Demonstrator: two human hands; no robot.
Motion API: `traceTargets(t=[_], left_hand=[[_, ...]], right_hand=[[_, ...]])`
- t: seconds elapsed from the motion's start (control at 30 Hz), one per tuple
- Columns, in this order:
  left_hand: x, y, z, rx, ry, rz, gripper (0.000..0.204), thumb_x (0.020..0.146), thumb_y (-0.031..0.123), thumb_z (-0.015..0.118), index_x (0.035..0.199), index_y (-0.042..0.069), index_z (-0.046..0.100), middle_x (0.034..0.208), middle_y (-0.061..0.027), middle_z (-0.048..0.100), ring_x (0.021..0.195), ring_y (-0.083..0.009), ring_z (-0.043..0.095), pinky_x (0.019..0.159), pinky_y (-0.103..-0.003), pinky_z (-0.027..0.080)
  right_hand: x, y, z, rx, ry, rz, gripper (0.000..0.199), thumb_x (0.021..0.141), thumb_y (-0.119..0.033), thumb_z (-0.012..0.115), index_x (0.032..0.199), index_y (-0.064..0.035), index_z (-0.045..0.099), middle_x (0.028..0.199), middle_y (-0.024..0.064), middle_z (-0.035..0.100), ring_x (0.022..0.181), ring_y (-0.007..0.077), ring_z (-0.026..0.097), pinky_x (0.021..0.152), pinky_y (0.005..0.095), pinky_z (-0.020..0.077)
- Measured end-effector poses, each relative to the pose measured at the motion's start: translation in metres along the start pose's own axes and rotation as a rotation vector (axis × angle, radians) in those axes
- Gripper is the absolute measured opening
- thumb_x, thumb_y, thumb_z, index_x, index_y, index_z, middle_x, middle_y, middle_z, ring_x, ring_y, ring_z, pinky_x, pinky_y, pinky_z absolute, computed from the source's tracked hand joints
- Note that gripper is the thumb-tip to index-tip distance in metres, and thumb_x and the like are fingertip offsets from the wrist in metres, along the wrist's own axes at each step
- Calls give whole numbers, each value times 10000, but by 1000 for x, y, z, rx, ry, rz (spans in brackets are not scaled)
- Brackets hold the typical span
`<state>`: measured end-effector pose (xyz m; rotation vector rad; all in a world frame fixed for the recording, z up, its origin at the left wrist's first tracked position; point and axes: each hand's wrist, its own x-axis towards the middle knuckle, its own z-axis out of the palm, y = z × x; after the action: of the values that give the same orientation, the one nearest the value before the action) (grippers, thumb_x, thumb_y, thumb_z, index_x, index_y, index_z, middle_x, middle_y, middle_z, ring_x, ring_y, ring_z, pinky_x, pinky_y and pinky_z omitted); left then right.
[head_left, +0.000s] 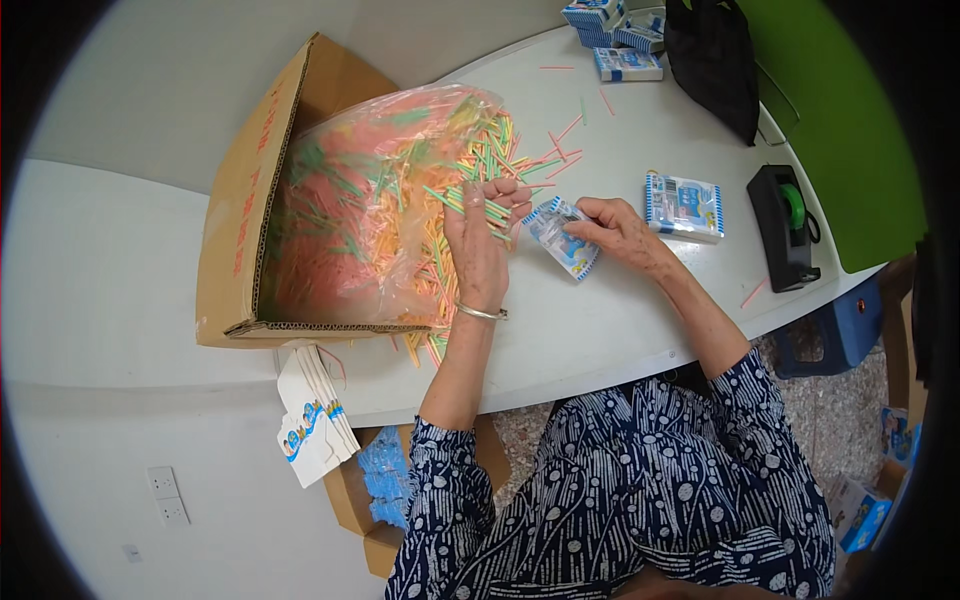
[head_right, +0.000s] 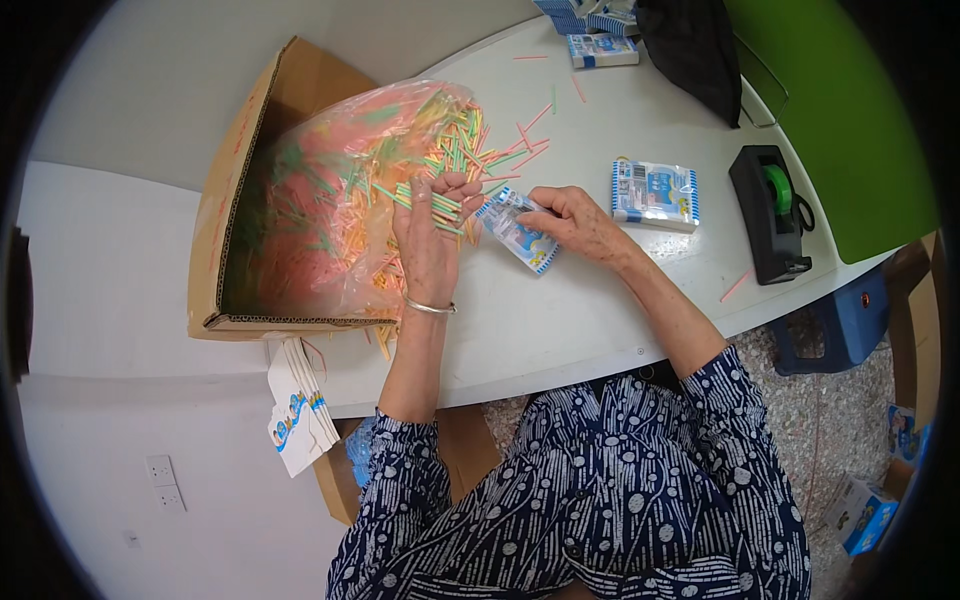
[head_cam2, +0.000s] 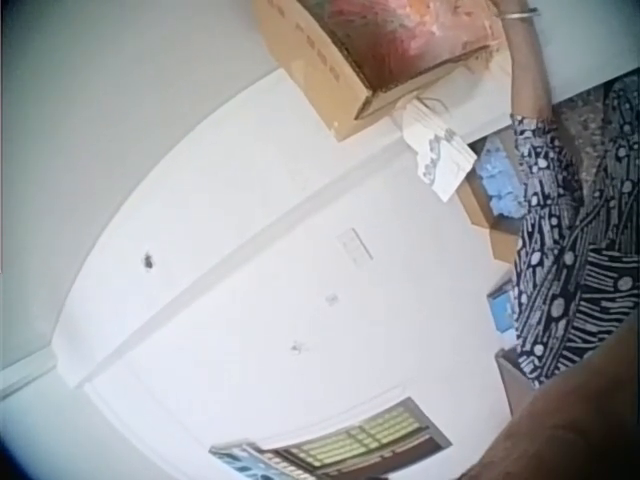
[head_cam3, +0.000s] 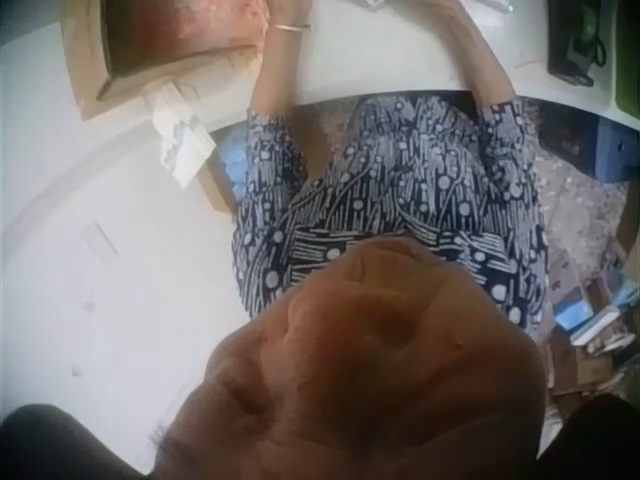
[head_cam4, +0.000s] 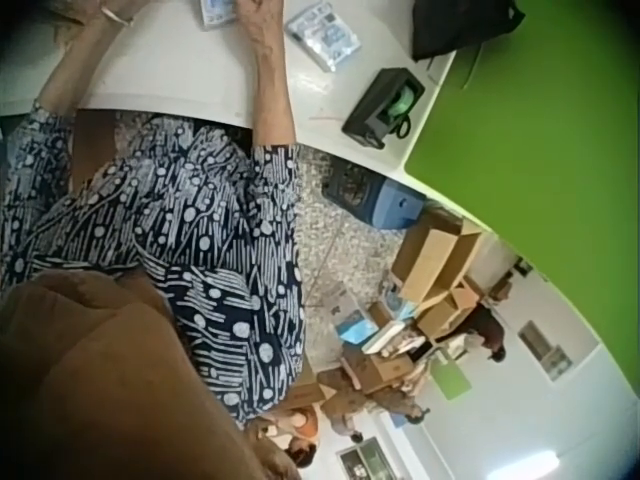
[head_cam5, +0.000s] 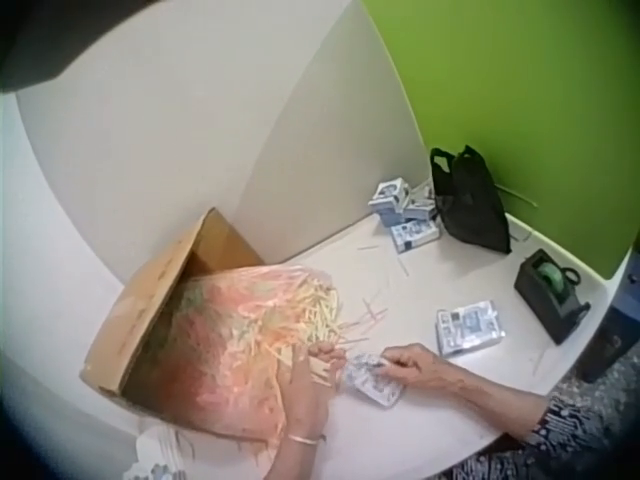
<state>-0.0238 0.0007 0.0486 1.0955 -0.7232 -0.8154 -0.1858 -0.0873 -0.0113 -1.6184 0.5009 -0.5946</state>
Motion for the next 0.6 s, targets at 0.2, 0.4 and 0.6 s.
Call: traceTargets(t=[0.2,0.4,0.6], left_hand=[[4,17,10,-111,-57,2,359,999,345,402,995,2,509,961,-126,612,927,-219,637,823,-359,524],[5,16,16,-153,-146,-5,373,998,365,400,989,9,511,983,-137,617,946,-246,645,831,-359,518],[0,10,17,-72,-207,9,391,1001,382,382,948,18,514,952,-122,624,935,-253,651,837,-351,508]], right_hand=[[-5,3,-15,4,-120,58,318,895,-256,602,704,-4,568,594,-49,407,579,46,339,518,252,289],[-7,-2,-9,65,-219,84,289,886,-230,618,742,16,571,671,-31,448,654,61,391,599,248,328],[-10,-4,-8,64,-262,55,247,888,-202,616,840,40,615,736,-15,513,722,71,455,670,252,377]])
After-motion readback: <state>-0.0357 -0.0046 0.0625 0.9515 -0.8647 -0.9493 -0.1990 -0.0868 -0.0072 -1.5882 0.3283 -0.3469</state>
